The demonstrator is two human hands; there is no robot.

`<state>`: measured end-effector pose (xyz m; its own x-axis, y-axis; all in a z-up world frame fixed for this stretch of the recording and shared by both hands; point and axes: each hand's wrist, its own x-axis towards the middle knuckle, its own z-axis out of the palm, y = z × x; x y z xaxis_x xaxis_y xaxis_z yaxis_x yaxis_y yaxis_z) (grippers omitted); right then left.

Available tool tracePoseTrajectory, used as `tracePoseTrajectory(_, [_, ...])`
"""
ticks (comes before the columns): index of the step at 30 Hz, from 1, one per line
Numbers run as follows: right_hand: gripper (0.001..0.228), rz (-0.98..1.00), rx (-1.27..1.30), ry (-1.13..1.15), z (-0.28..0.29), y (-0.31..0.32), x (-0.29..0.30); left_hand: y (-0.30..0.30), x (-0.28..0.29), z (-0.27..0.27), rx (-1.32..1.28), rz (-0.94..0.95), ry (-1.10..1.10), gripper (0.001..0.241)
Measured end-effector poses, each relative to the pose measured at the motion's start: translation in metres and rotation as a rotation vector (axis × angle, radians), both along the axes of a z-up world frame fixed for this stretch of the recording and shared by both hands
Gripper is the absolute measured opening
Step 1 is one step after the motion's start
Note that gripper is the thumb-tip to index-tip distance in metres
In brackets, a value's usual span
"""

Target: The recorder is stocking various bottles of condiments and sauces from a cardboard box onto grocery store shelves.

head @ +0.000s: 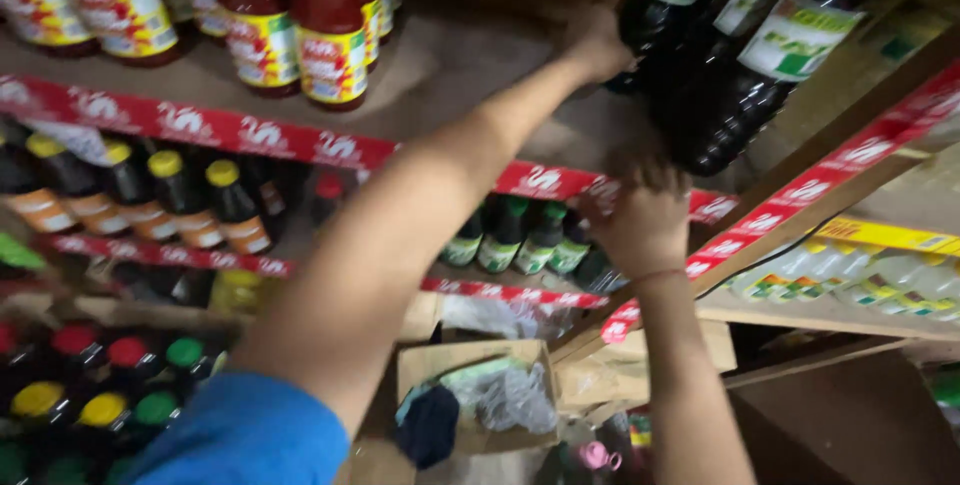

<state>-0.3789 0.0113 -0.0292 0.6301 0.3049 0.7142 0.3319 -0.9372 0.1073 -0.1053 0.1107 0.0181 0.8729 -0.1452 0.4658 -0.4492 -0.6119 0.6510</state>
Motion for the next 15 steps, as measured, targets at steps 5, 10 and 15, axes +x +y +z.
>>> tracePoseTrajectory(5, [0.074, 0.017, -0.029, 0.082, -0.004, -0.014, 0.004, 0.062, -0.092, 0.002, 0.038, -0.039, -0.218, 0.055])
tracePoseTrajectory(10, [0.053, 0.345, -0.058, -0.119, 0.047, 0.042, -0.055, 0.150, -0.264, 0.001, 0.152, -0.379, -0.421, 0.038])
tracePoseTrajectory(15, [0.053, 0.443, 0.154, 0.086, 0.036, 0.110, -0.106, 0.240, -0.376, -0.003, 0.243, -0.349, -0.225, 0.040])
